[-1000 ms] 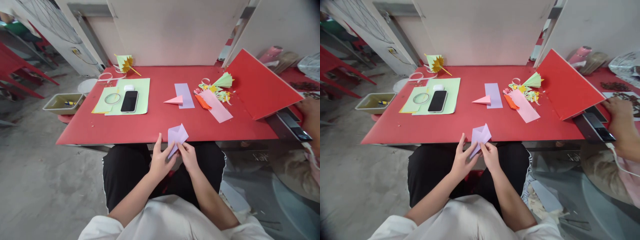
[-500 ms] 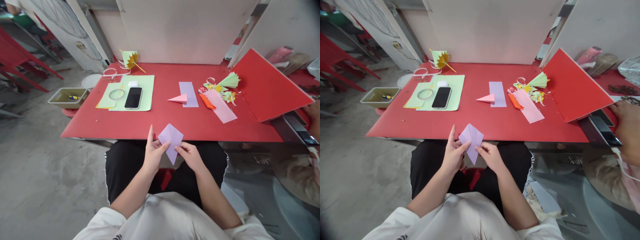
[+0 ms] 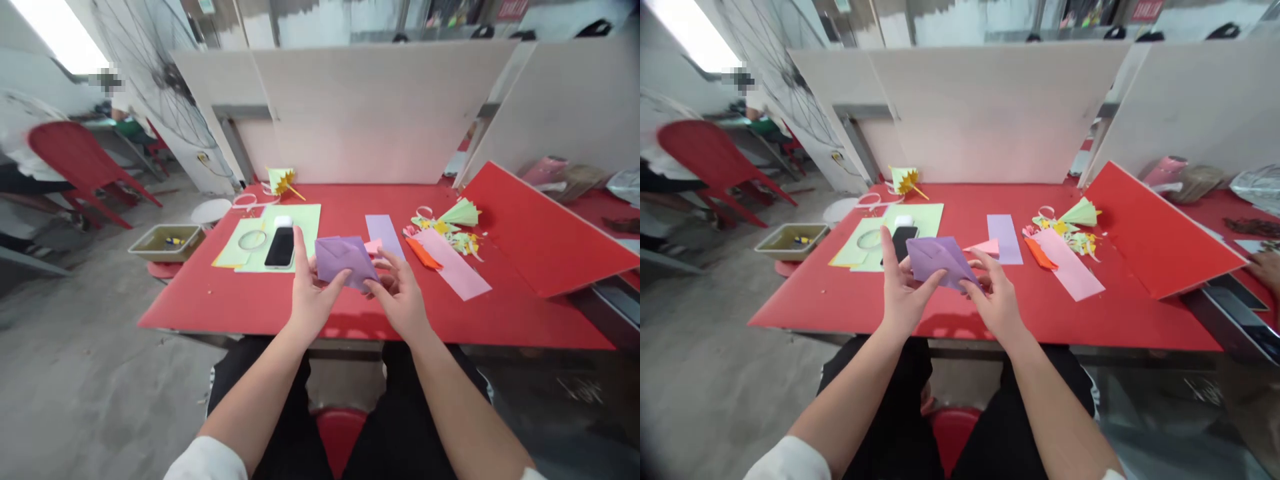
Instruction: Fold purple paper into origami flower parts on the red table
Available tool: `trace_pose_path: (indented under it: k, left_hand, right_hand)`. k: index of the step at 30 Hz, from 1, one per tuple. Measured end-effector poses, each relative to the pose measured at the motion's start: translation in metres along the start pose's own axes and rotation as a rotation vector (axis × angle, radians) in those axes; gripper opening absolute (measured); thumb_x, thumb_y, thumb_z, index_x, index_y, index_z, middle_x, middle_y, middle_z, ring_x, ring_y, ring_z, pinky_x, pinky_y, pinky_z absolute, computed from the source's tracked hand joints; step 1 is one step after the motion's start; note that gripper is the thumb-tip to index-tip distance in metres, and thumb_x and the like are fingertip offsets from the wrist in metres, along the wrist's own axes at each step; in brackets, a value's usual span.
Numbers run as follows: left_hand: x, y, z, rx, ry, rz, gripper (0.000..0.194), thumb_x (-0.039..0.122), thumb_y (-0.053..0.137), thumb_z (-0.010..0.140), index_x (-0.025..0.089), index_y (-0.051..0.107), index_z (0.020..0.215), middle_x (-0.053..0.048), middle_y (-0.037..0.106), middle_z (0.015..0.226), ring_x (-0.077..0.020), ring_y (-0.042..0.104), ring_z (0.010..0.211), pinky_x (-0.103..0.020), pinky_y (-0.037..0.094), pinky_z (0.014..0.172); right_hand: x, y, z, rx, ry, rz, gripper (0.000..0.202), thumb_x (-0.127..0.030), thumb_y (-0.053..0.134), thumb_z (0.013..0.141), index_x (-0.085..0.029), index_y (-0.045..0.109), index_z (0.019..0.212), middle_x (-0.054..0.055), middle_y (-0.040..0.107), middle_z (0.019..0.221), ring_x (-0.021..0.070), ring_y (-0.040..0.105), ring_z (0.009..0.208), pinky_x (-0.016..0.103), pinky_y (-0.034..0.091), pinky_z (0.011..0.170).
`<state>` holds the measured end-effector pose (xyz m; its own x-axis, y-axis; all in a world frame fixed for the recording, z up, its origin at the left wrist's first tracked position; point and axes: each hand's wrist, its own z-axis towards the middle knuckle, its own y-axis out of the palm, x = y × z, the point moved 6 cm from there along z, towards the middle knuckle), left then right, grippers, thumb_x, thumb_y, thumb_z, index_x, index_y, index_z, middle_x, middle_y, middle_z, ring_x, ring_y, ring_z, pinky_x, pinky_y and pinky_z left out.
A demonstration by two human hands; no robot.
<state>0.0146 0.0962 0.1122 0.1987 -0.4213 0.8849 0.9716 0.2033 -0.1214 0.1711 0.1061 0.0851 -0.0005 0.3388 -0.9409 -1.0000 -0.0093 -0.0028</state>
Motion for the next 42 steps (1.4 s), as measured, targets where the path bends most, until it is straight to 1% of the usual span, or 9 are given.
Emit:
trace_pose_path:
  k: [3, 5, 8, 11, 20, 28, 34, 37, 42]
  left_hand:
    - [0.014, -0.004, 0.039, 0.063, 0.127, 0.034, 0.092, 0.031, 0.060, 0.080, 0.030, -0.009, 0.141, -0.009, 0.057, 0.112, -0.0158, 0.063, 0.087, -0.026, 0.054, 0.070]
    - [0.013, -0.009, 0.056, 0.130, 0.177, 0.055, 0.079, 0.032, 0.061, 0.079, 0.030, 0.010, 0.139, -0.010, 0.053, 0.117, -0.0173, 0.060, 0.094, -0.028, 0.053, 0.073]
    - [-0.006, -0.016, 0.067, 0.178, 0.149, 0.033, 0.049, 0.031, 0.066, 0.074, 0.025, 0.043, 0.117, -0.007, 0.054, 0.107, -0.0163, 0.059, 0.086, -0.027, 0.052, 0.067]
    - [-0.034, -0.016, 0.066, 0.112, 0.004, -0.074, 0.030, 0.028, 0.069, 0.069, 0.021, 0.055, 0.095, -0.002, 0.057, 0.091, -0.0128, 0.056, 0.074, -0.023, 0.050, 0.060]
    - [-0.068, -0.010, 0.052, -0.047, -0.366, -0.307, 0.045, 0.023, 0.074, 0.064, 0.022, 0.058, 0.106, 0.002, 0.057, 0.077, -0.0075, 0.052, 0.061, -0.016, 0.047, 0.051]
    - [-0.066, -0.016, 0.052, -0.061, -0.379, -0.238, 0.044, 0.020, 0.074, 0.064, 0.025, 0.060, 0.106, 0.000, 0.064, 0.091, -0.0086, 0.060, 0.063, -0.019, 0.051, 0.055]
    - [-0.074, -0.017, 0.050, -0.295, -0.388, -0.145, 0.024, 0.023, 0.073, 0.068, 0.023, 0.071, 0.092, 0.000, 0.069, 0.082, -0.0106, 0.063, 0.066, -0.018, 0.053, 0.058]
    - [-0.075, -0.012, 0.045, -0.367, -0.402, -0.113, 0.033, 0.023, 0.072, 0.069, 0.028, 0.069, 0.101, 0.000, 0.071, 0.090, -0.0123, 0.065, 0.073, -0.019, 0.054, 0.062]
    - [-0.070, -0.009, 0.042, -0.341, -0.382, -0.061, 0.035, 0.025, 0.070, 0.072, 0.029, 0.067, 0.106, 0.001, 0.072, 0.091, -0.0140, 0.067, 0.075, -0.021, 0.055, 0.064]
  right_hand:
    - [-0.024, 0.002, 0.039, 0.039, -0.110, -0.025, 0.019, -0.031, 0.062, 0.077, -0.027, 0.060, 0.096, -0.001, 0.062, 0.084, 0.0095, 0.061, 0.058, 0.025, 0.056, 0.056]
    - [-0.032, 0.004, 0.059, 0.047, -0.111, -0.046, 0.011, -0.031, 0.061, 0.078, -0.024, 0.061, 0.086, -0.002, 0.061, 0.070, 0.0106, 0.061, 0.057, 0.026, 0.056, 0.055]
    - [-0.030, 0.008, 0.074, 0.029, -0.060, -0.059, 0.011, -0.031, 0.063, 0.076, -0.023, 0.062, 0.083, -0.003, 0.061, 0.063, 0.0115, 0.061, 0.052, 0.027, 0.056, 0.054]
    - [-0.018, 0.009, 0.076, 0.053, -0.014, -0.075, 0.009, -0.029, 0.064, 0.074, -0.022, 0.064, 0.080, -0.003, 0.061, 0.061, 0.0109, 0.060, 0.048, 0.026, 0.054, 0.052]
    - [0.007, 0.003, 0.074, 0.042, 0.086, -0.102, 0.008, -0.026, 0.064, 0.073, -0.022, 0.070, 0.078, 0.000, 0.066, 0.072, 0.0088, 0.056, 0.050, 0.024, 0.053, 0.052]
    - [0.025, 0.007, 0.074, -0.116, 0.200, -0.139, 0.024, -0.022, 0.067, 0.070, -0.026, 0.071, 0.093, 0.001, 0.070, 0.082, 0.0092, 0.057, 0.055, 0.027, 0.053, 0.059]
    - [0.030, 0.011, 0.075, -0.272, 0.230, -0.084, 0.024, -0.022, 0.070, 0.068, -0.028, 0.072, 0.091, 0.001, 0.071, 0.093, 0.0142, 0.066, 0.073, 0.029, 0.056, 0.067]
    - [0.030, 0.014, 0.072, -0.346, 0.250, -0.065, 0.025, -0.021, 0.070, 0.068, -0.028, 0.072, 0.092, 0.001, 0.072, 0.089, 0.0145, 0.068, 0.073, 0.030, 0.057, 0.070]
    - [0.025, 0.009, 0.072, -0.296, 0.184, -0.128, 0.022, -0.022, 0.071, 0.068, -0.028, 0.072, 0.089, 0.000, 0.073, 0.086, 0.0159, 0.068, 0.077, 0.028, 0.058, 0.070]
